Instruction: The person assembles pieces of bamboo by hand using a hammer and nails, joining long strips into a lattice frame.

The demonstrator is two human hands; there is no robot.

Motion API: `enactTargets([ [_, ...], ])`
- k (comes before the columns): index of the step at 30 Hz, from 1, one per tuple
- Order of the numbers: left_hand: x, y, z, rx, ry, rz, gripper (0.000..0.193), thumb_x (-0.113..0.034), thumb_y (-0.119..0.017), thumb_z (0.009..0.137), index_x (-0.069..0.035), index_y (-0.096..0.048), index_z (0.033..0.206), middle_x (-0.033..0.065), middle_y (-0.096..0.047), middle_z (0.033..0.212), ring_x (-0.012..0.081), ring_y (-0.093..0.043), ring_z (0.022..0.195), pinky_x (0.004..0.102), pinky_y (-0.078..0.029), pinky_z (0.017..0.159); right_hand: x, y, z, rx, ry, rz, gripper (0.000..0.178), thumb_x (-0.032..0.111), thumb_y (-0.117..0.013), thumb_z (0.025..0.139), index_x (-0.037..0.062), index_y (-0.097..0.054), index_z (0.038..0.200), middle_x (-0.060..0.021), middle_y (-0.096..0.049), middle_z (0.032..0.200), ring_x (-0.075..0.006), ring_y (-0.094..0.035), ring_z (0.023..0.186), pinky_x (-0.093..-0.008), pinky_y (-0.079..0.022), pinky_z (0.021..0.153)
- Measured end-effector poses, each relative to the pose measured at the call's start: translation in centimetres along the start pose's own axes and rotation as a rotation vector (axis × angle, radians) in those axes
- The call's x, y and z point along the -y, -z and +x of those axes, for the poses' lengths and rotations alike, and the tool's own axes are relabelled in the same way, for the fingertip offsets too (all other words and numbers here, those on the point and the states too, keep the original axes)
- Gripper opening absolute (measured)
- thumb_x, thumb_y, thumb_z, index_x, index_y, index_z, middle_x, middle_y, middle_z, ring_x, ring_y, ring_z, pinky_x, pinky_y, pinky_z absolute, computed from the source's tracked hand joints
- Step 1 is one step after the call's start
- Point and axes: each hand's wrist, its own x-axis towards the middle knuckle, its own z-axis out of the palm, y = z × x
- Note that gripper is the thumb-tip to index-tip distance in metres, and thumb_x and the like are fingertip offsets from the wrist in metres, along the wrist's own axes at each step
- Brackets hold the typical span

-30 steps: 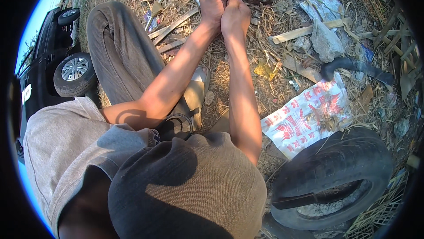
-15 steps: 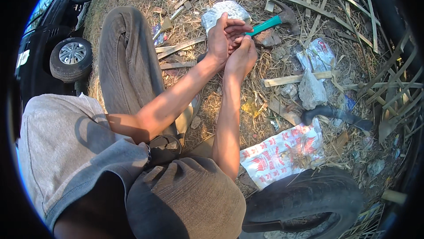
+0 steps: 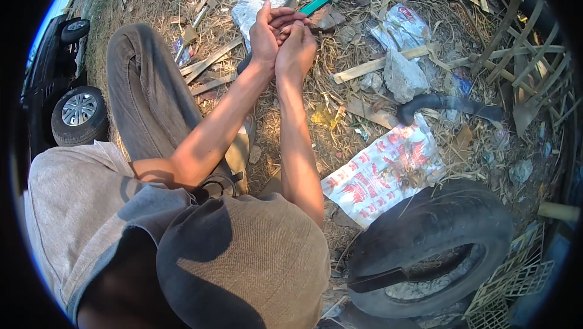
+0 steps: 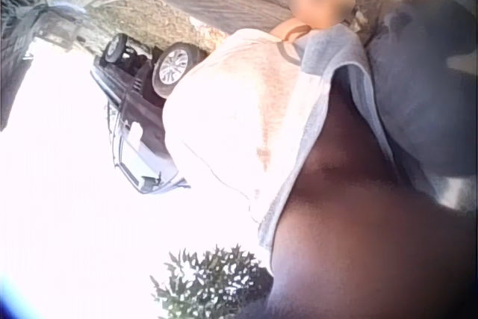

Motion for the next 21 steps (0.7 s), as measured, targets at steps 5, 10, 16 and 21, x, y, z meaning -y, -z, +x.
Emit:
enactTargets([
  [5, -0.8, -1.3, -0.2, 0.015, 0.003, 0.062, 0.055, -0.043, -0.03, 0.105, 0.005, -0.057, 0.103, 0.0204, -0.071, 0.093, 0.0224, -0.07, 0.08, 0.0269, -0.054, 0.066, 0.9, 0.0, 0.1, -0.044, -0.033, 0.061, 0.031, 0.02, -0.044, 0.102, 0.0049, -0.053, 0.076, 0.001, -0.052, 0.072, -0.008, -0.048, 0.066, -0.0239, -0.04, 0.061],
  [10, -0.6, -0.7, -0.1, 0.014, 0.011, 0.003, 0.053, -0.043, -0.032, 0.105, 0.003, -0.057, 0.1, 0.0207, -0.071, 0.094, 0.023, -0.07, 0.08, 0.0267, -0.054, 0.067, 0.3, 0.0, 0.2, -0.053, 0.017, 0.007, 0.034, 0.02, -0.044, 0.103, 0.0031, -0.052, 0.075, 0.0007, -0.052, 0.068, -0.0069, -0.047, 0.059, -0.0234, -0.039, 0.054],
  [16, -6.1, 3.0, 1.3, 0.0, -0.255, 0.315, 0.055, -0.045, -0.041, 0.103, 0.002, -0.066, 0.094, 0.011, -0.068, 0.072, 0.0192, -0.066, 0.066, 0.0293, -0.05, 0.066, 1.2, 1.0, -0.4, -0.027, -0.049, 0.086, 0.03, 0.023, -0.045, 0.102, 0.0069, -0.05, 0.077, 0.0002, -0.047, 0.069, -0.0084, -0.044, 0.061, -0.0243, -0.035, 0.056],
  [21, -25.6, 2.7, -0.2, 0.585, -0.684, -0.12, 0.073, -0.067, -0.048, 0.092, 0.0, -0.07, 0.109, 0.0133, -0.071, 0.094, 0.0282, -0.062, 0.085, 0.0423, -0.047, 0.077, 1.6, 1.3, -0.3, -0.073, -0.042, 0.128, 0.029, 0.026, -0.047, 0.103, 0.0069, -0.049, 0.08, -0.0008, -0.046, 0.069, -0.0104, -0.045, 0.061, -0.0249, -0.035, 0.056],
])
